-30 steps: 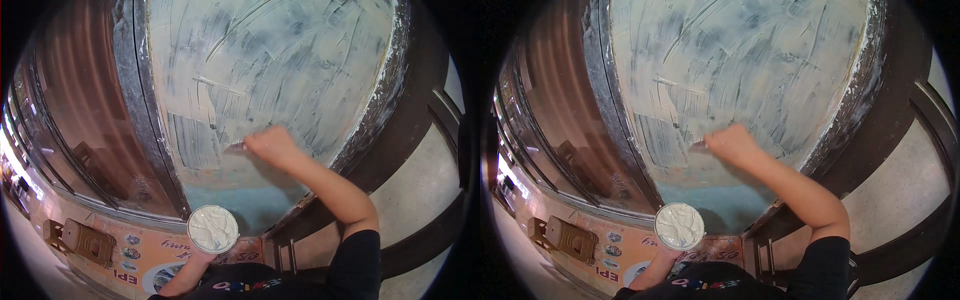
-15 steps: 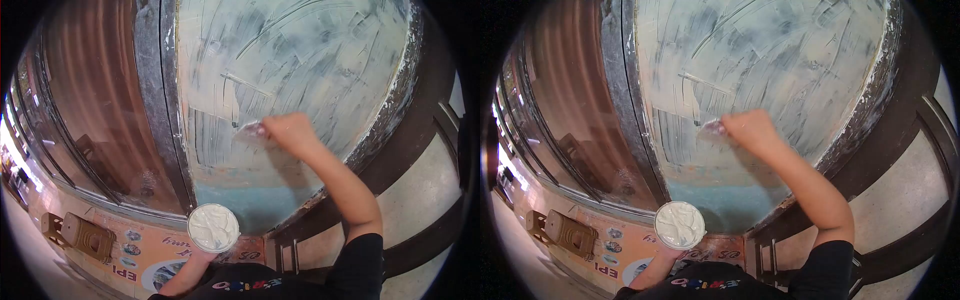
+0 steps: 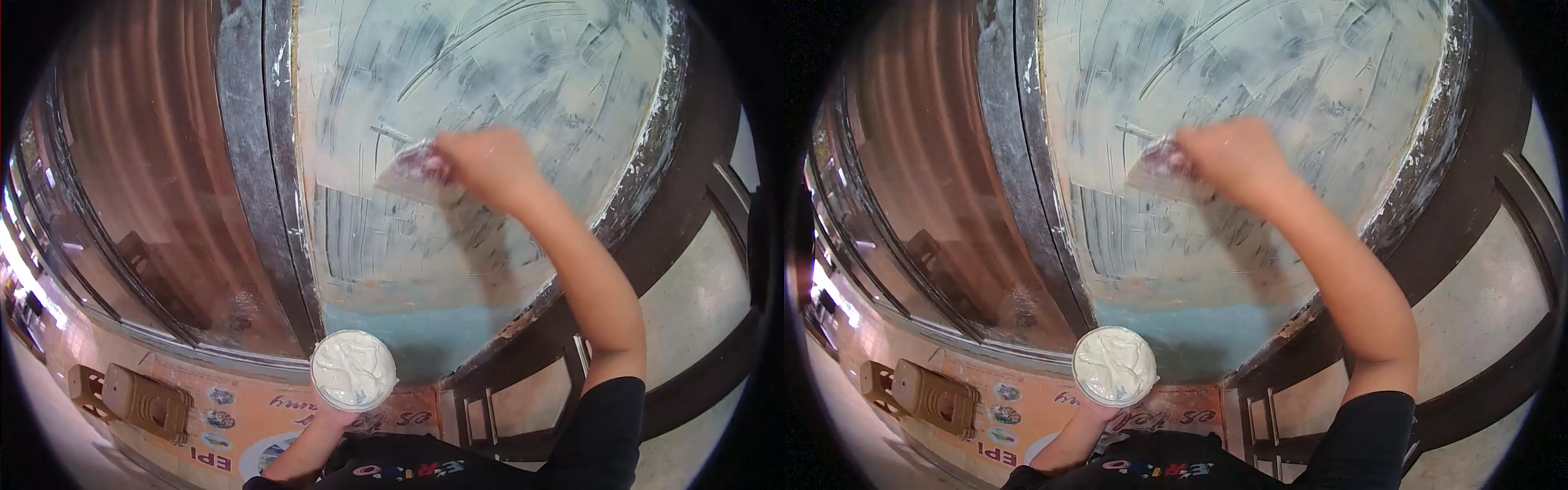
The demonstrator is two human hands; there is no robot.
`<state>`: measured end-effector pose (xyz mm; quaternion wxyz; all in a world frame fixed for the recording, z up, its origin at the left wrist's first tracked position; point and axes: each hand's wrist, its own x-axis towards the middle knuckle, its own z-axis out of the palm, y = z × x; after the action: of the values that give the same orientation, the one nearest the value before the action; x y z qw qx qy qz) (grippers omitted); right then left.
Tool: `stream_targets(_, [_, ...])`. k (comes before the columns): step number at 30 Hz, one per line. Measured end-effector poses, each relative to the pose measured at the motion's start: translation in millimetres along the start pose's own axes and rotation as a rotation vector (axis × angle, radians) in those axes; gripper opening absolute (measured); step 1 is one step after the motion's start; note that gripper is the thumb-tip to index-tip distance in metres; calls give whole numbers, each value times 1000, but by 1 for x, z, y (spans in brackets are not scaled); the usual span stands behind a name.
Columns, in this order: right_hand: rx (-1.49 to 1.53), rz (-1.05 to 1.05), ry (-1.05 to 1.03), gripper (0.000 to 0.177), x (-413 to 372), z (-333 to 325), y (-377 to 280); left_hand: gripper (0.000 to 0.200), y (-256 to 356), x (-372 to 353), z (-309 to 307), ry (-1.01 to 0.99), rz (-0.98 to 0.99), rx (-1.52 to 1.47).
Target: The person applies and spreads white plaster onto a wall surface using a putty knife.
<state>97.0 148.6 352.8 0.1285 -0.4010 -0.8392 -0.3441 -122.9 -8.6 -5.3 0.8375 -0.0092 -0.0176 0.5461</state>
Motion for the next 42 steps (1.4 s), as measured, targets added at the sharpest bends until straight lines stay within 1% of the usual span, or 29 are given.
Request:
stream_targets(2, [-30, 66, 314, 14, 10, -34, 29, 69, 5, 1, 2, 6, 15, 43])
stream_targets(4, [97, 84, 375, 17, 10, -78, 48, 69, 6, -4, 3, 13, 43, 80])
stream_targets(5, [94, 81, 390, 17, 12, -86, 43, 70, 10, -7, 7, -14, 64, 97])
stream_targets(6, [140, 73, 355, 18, 11, -94, 33, 70, 14, -3, 11, -45, 76, 113])
stream_targets(7, [197, 63, 295, 18, 11, -96, 23, 71, 19, -3, 10, 11, 65, 93])
stream_targets(8, [202, -19, 259, 20, 14, -82, 12, 71, 22, -5, 19, 5, 68, 57])
stream_targets(10, [121, -81, 31, 17, 14, -52, -25, 75, 36, 1, 10, -18, 100, 265])
stream_targets(11, [61, -161, -58, 13, 15, -28, -34, 75, 38, 3, 14, -27, 90, 274])
stream_targets(12, [22, -181, -106, 12, 17, -19, -41, 75, 38, 4, 18, -35, 83, 222])
stream_targets(14, [26, -95, 61, 19, 27, -16, -20, 75, 37, 3, 19, -38, 79, 168])
stream_targets(16, [-86, 139, 183, 21, 37, -54, 16, 74, 34, -2, 12, -19, 130, 201])
stream_targets(18, [-20, 244, 358, 25, 37, -103, 51, 75, 35, 0, 9, -12, 145, 186])
stream_targets(20, [161, 181, 537, 32, 33, -118, 103, 75, 39, -8, 12, 37, 102, 197])
stream_targets(21, [159, 188, 537, 32, 30, -118, 103, 76, 42, -10, 9, 27, 82, 160])
stream_targets(23, [585, 183, 425, 36, 24, -117, 97, 75, 45, -14, 9, 21, 73, 160])
stream_targets(24, [550, 205, 421, 36, 21, -102, 83, 74, 46, -13, 11, 6, 69, 160])
stream_targets(25, [567, 219, 300, 35, 18, -89, 64, 73, 45, -17, 19, -76, 34, 113])
stream_targets(27, [165, 196, 52, 36, 20, -79, 26, 73, 42, -17, 18, -72, 36, 129])
stream_targets(28, [158, 205, 59, 36, 20, -76, 33, 74, 41, -16, 18, -61, 50, 144])
stream_targets(30, [65, 347, 180, 36, 28, -75, 62, 73, 41, -16, 23, -28, 40, 148])
stream_targets(31, [123, 377, 279, 40, 25, -89, 87, 73, 40, -17, 23, -18, 49, 184])
stream_targets(32, [134, 345, 492, 45, 23, -87, 132, 72, 38, -17, 22, -11, 61, 217])
stream_targets(33, [83, 430, 479, 46, 16, -109, 156, 74, 36, -16, 22, -9, 67, 199])
stream_targets(35, [245, 469, 594, 41, -6, -131, 194, 73, 32, -18, 25, -40, 73, 162])
stream_targets(36, [251, 456, 590, 41, -14, -137, 201, 72, 28, -19, 26, -68, 79, 131])
stream_targets(38, [554, 406, 594, 36, -31, -140, 199, 71, 19, -16, 28, -93, 103, 162])
stream_targets(40, [654, 382, 546, 35, -45, -124, 175, 71, 8, -9, 39, -95, 82, 117])
stream_targets(41, [745, 369, 500, 34, -51, -113, 149, 71, 2, -4, 47, -36, 85, 163])
stream_targets(42, [783, 392, 535, 32, -58, -95, 115, 72, -3, 3, 46, -94, 49, 42])
